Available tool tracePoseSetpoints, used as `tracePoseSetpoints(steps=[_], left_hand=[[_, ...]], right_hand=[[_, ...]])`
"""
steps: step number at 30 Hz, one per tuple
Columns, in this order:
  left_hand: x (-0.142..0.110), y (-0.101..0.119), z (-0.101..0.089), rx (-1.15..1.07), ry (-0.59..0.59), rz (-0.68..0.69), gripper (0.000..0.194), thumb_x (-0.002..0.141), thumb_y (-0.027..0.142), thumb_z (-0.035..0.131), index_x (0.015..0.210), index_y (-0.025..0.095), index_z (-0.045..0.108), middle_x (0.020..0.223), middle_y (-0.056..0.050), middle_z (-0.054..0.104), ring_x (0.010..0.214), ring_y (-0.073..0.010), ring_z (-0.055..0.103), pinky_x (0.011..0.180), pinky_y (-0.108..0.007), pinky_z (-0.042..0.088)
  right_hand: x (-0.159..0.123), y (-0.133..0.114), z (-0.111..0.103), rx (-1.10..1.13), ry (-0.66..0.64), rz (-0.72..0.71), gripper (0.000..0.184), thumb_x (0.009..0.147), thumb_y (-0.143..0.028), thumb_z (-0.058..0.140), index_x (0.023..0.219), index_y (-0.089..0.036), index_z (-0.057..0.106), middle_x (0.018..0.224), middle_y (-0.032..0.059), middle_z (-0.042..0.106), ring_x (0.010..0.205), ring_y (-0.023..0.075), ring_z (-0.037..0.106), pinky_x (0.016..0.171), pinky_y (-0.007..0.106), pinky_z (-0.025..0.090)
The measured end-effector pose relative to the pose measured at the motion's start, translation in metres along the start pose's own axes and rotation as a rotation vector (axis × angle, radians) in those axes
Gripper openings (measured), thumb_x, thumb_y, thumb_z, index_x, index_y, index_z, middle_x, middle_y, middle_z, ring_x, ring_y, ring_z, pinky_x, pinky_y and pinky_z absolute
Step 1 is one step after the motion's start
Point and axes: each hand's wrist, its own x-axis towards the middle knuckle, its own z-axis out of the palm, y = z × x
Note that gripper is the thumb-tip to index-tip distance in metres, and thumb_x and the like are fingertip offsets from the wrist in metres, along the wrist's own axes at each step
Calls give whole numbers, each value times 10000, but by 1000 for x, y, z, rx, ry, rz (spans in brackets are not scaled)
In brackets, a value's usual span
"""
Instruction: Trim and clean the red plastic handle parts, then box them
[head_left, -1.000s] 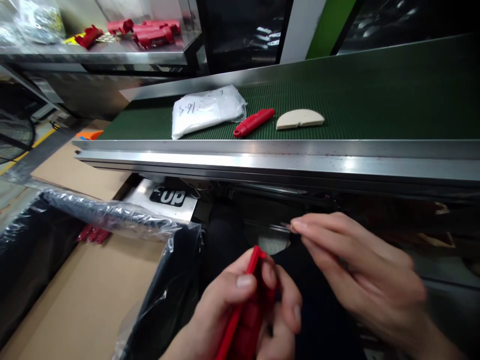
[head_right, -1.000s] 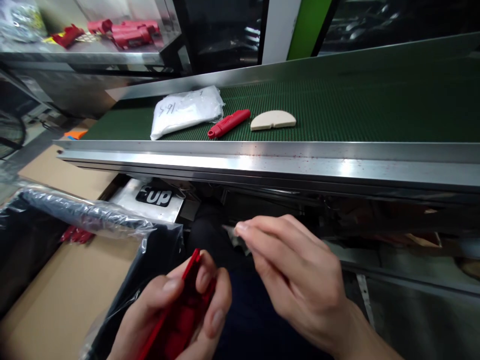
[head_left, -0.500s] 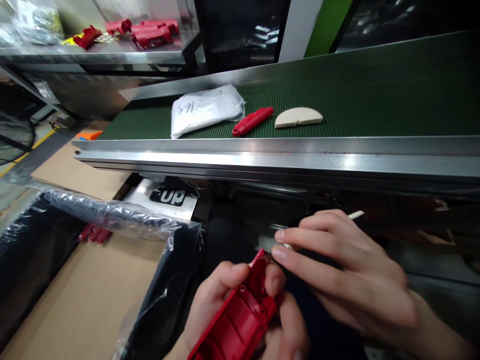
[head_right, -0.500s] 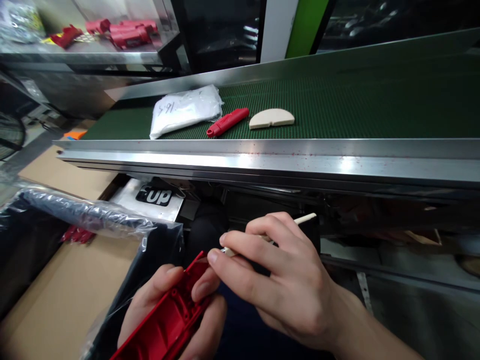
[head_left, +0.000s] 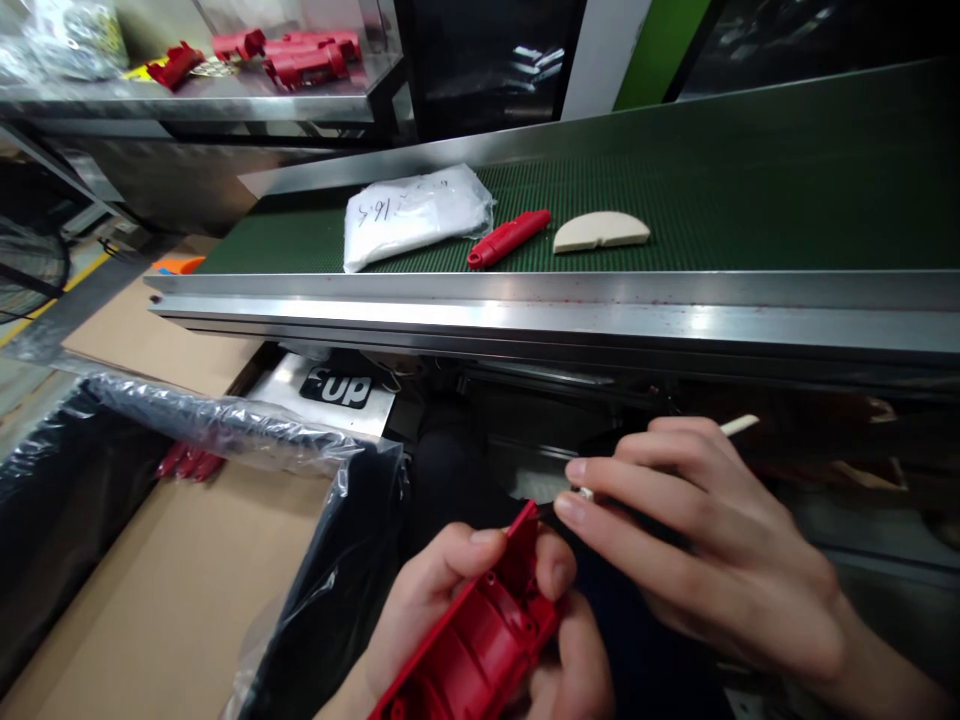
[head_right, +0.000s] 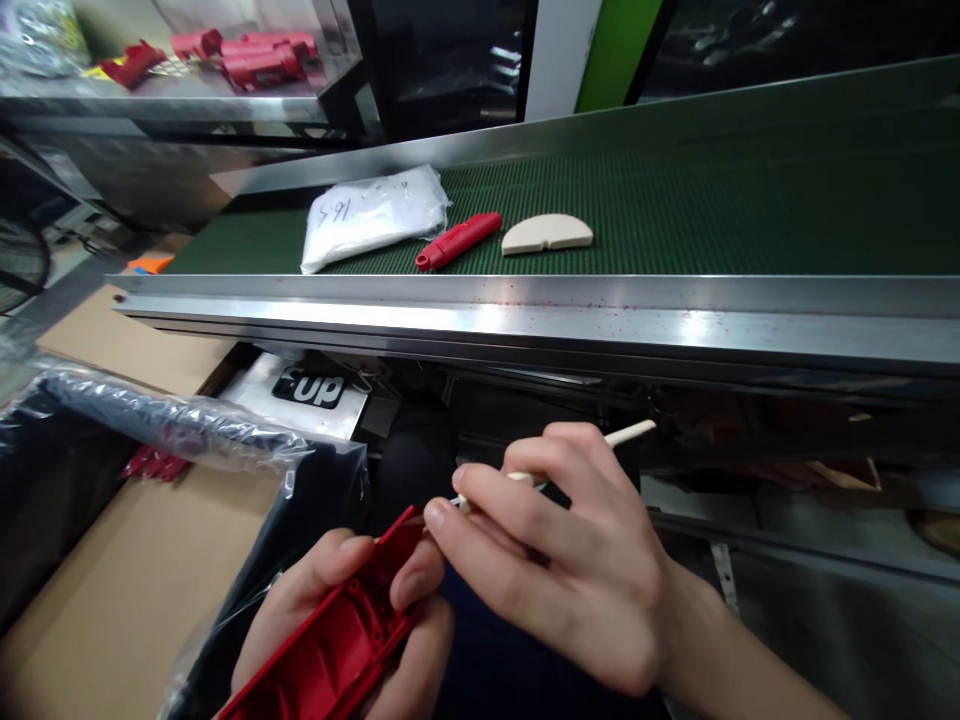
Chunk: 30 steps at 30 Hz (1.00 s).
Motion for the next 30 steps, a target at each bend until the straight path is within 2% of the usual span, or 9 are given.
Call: tracePoseSetpoints(steps=[5, 7, 9, 11, 14, 16, 19, 23, 30], left_hand=[[-6, -13, -14, -28, 159, -122, 351, 834, 465, 502, 809, 124, 578, 566, -56, 528, 430, -124, 434, 380, -171, 312], [-6, -15, -17, -71, 100, -124, 353, 851, 467, 489, 830, 127, 583, 584, -68, 563, 378, -122, 431, 327, -171, 292], [-2, -8, -14, -108, 63, -100, 352, 903, 465, 446, 907, 144, 591, 664, -83, 620, 327, -111, 418, 280, -173, 288], [6, 6, -8, -70, 138, -25, 335, 956, 439, 412, 1012, 163, 595, 807, -106, 667, 348, -115, 479, 293, -183, 361], [20, 34, 1, 32, 397, 206, 252, 996, 312, 411, 1099, 170, 591, 1047, -122, 669, 590, -154, 638, 469, -215, 515], [29, 48, 5, 52, 515, 363, 215, 991, 253, 427, 1083, 137, 583, 1165, -137, 630, 704, -163, 643, 541, -220, 536], [36, 57, 11, 52, 538, 476, 236, 991, 265, 419, 1054, 86, 560, 1083, -170, 628, 661, -146, 602, 508, -194, 509], [39, 56, 19, 66, 505, 494, 295, 1010, 286, 359, 1060, 70, 553, 844, -113, 593, 595, -131, 560, 445, -162, 468], [42, 55, 21, 161, 444, 497, 298, 1014, 299, 340, 1059, 93, 551, 803, -84, 578, 572, -124, 552, 447, -165, 477]], right_hand=[[-4, 7, -7, -83, 185, 193, 536, 771, 60, 645, 1237, -204, 615, 1112, 92, 659, 978, 224, 619, 819, 398, 494], [-3, 7, -6, -64, 238, 319, 615, 739, 112, 637, 1256, -220, 617, 1142, 86, 653, 977, 213, 629, 820, 366, 496], [-2, 4, -4, 47, 208, 389, 542, 774, 91, 612, 1215, -222, 636, 1137, 66, 660, 973, 196, 638, 807, 338, 514], [-3, -5, -1, 159, 163, 411, 431, 819, 37, 598, 1173, -203, 645, 1107, 53, 665, 982, 178, 638, 804, 309, 528], [-5, -23, 1, 267, 41, 394, 376, 840, 11, 570, 1172, -155, 627, 1126, 72, 647, 1023, 162, 617, 836, 287, 528], [-5, -34, 4, 290, -39, 343, 368, 828, 22, 549, 1149, -139, 631, 1102, 92, 651, 986, 164, 616, 802, 299, 531], [-4, -44, 10, 260, -89, 300, 338, 830, 8, 533, 1106, -143, 656, 1022, 107, 675, 889, 181, 619, 723, 330, 527], [0, -48, 16, 252, -96, 305, 311, 849, -17, 535, 1098, -144, 671, 1005, 115, 689, 864, 194, 621, 700, 339, 528], [-3, -51, 14, 248, -154, 272, 370, 855, -30, 554, 1197, -147, 631, 1072, 127, 670, 897, 220, 598, 712, 375, 499]])
